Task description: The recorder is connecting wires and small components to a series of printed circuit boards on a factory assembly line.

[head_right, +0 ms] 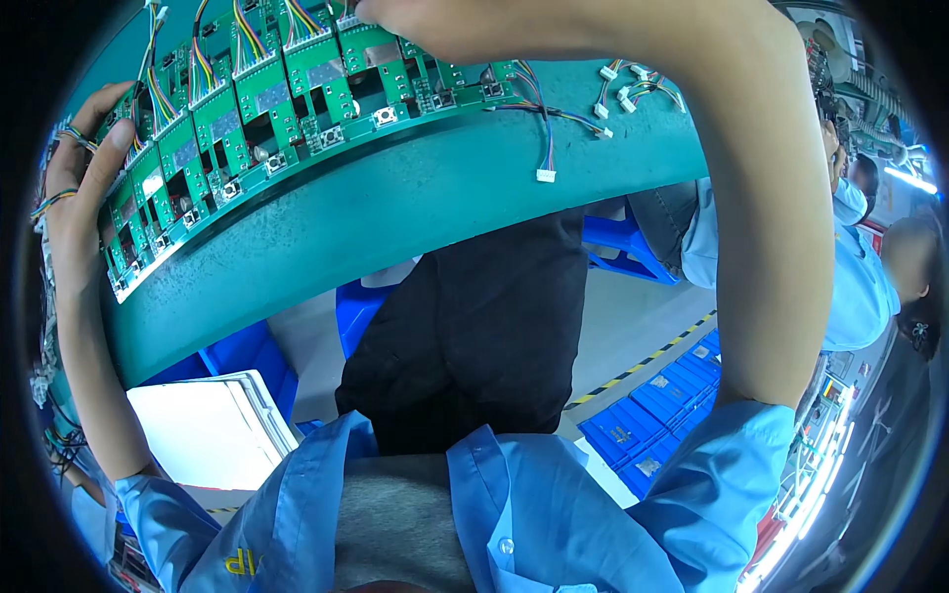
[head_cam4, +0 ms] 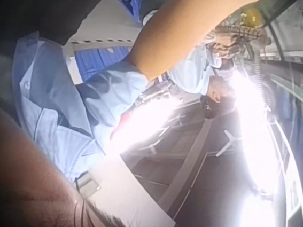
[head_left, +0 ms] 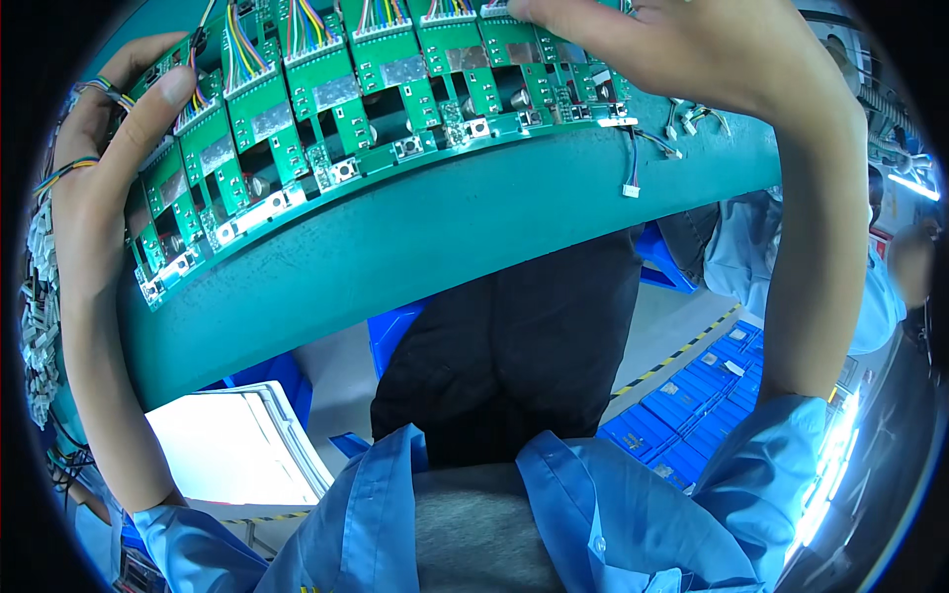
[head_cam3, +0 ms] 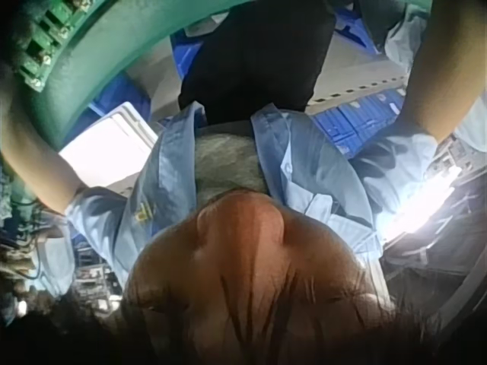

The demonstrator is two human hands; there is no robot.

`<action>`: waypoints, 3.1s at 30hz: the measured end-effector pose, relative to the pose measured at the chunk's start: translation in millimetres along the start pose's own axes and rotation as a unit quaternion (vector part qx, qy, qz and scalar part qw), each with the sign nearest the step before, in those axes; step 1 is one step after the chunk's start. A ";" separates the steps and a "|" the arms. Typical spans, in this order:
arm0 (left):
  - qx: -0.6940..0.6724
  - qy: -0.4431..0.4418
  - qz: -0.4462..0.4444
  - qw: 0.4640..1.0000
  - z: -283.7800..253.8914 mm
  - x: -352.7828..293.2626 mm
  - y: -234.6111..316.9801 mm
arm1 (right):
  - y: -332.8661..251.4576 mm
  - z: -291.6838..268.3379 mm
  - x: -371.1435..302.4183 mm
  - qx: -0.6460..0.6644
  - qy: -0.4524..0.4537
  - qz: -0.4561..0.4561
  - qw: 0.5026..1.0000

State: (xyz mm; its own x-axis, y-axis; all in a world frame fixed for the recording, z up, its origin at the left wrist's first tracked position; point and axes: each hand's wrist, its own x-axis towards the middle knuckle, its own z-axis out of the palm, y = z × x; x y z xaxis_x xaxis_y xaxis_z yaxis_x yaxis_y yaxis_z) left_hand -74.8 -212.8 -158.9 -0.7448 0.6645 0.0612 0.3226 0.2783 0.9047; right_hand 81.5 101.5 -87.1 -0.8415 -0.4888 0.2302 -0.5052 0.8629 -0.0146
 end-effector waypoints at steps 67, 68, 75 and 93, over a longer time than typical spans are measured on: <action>0.022 0.023 0.006 0.999 7.4 1.0 19.4 | 67.6 14.8 -49.3 0.274 0.152 0.402 0.860; 0.019 0.024 -0.010 0.999 8.2 1.9 22.6 | 76.2 13.4 -59.0 0.175 0.106 0.317 0.926; 0.002 0.029 -0.038 0.999 6.5 2.0 22.2 | 57.0 21.9 -97.0 -0.011 0.124 0.180 0.976; 0.016 0.030 -0.021 0.999 3.8 -1.4 21.6 | -7.3 12.6 -23.6 0.438 0.149 0.328 0.824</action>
State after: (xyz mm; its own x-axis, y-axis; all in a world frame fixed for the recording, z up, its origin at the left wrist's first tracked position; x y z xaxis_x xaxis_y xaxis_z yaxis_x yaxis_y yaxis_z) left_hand -64.5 -205.1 -141.1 -0.7909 0.6099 0.0502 0.3090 0.3273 0.8930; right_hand 102.6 105.1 -104.7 -0.9702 0.2110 0.1191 -0.0143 0.4409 -0.8974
